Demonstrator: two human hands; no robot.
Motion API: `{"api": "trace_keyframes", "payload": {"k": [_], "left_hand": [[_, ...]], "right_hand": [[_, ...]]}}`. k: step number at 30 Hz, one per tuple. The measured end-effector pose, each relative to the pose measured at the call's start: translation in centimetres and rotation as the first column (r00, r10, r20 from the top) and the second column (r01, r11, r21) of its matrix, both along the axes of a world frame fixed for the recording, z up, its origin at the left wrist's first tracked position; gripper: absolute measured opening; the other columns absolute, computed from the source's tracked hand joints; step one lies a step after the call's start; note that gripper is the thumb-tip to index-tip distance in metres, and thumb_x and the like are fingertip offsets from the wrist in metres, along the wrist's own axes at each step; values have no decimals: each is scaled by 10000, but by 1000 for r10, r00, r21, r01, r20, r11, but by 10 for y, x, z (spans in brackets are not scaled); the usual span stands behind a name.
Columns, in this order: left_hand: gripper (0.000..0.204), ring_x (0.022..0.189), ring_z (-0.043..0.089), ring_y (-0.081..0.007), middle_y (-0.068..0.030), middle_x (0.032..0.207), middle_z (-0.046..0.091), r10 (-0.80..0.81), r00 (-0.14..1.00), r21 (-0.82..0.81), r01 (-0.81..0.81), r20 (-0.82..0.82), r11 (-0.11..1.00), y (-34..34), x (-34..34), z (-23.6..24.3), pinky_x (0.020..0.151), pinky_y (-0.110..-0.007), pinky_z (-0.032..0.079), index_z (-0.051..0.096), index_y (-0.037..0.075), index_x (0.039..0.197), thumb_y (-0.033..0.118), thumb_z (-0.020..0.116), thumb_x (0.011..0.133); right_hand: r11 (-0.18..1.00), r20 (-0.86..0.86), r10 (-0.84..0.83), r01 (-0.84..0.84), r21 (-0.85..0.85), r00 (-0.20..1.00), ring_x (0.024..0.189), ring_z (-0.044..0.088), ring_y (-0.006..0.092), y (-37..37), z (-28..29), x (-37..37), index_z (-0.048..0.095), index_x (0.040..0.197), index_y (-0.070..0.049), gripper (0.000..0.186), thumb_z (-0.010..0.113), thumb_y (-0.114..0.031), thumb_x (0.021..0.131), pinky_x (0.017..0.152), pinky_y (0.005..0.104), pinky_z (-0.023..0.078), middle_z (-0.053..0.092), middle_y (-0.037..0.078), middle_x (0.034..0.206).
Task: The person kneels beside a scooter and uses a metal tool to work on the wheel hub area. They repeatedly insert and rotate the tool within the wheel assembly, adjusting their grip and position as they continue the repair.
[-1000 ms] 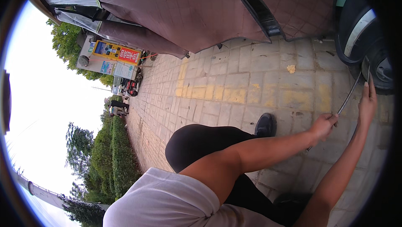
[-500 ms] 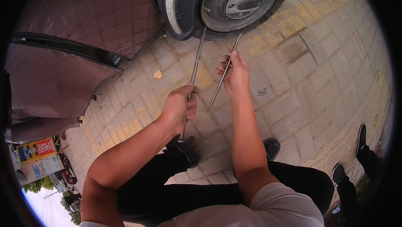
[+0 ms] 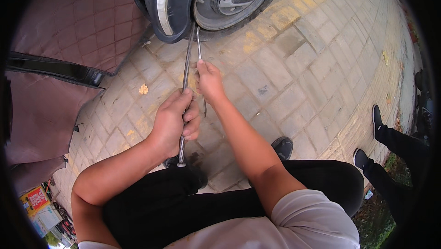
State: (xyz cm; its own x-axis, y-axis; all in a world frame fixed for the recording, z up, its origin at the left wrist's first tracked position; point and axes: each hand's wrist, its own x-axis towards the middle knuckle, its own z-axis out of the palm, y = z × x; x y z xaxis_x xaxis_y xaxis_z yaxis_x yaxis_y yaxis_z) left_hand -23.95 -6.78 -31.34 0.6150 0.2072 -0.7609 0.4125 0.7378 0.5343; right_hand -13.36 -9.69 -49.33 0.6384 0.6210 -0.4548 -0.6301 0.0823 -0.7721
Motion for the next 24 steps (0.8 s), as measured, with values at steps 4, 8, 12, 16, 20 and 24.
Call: {"api": "trace_keyframes", "payload": {"k": [4,8,12,16,20,24], "left_hand": [[193,448,302,-100,17,638,357,15,999,10,-15,36,1000,-3,-1,-2,431,-265,266,428,104,943,275,379,1017],[177,439,294,-98,19,625,343,23,999,27,-23,34,999,-6,2,-5,424,-263,255,428,108,943,255,365,1019],[172,432,289,-95,18,616,334,20,1000,19,-20,-6,1000,-4,3,-3,415,-258,242,423,110,943,247,356,1022],[176,429,285,-94,16,615,336,35,999,1,-35,-19,999,-4,4,-2,410,-249,240,424,111,957,252,344,1027],[176,428,281,-95,13,618,337,56,998,-28,-57,-22,998,-6,5,1,412,-245,243,429,112,976,258,345,1028],[175,430,284,-97,9,621,334,79,996,-9,-80,-50,997,-8,8,3,414,-246,245,428,107,993,263,355,1027]], "right_hand": [[997,-206,-60,70,44,977,408,301,64,22,-4,-9,548,906,-59,336,452,-368,998,363,250,238,367,-35,540],[967,-345,-146,207,147,927,382,282,68,58,14,-28,494,803,-78,385,451,-412,991,347,257,223,342,-39,512],[964,-396,-90,179,194,914,349,286,76,61,35,-20,424,718,-99,438,409,-435,999,320,266,237,356,-30,503],[998,-312,-64,61,-20,948,383,255,71,43,36,-6,405,729,-118,441,389,-469,995,347,256,222,288,-47,515],[992,-327,-64,97,86,943,390,249,75,50,38,-11,397,712,-126,433,390,-449,999,352,260,220,271,-47,519],[980,-287,157,-184,-70,945,408,203,75,14,45,25,378,704,-131,436,358,-443,1008,373,266,191,245,-51,533]]}}
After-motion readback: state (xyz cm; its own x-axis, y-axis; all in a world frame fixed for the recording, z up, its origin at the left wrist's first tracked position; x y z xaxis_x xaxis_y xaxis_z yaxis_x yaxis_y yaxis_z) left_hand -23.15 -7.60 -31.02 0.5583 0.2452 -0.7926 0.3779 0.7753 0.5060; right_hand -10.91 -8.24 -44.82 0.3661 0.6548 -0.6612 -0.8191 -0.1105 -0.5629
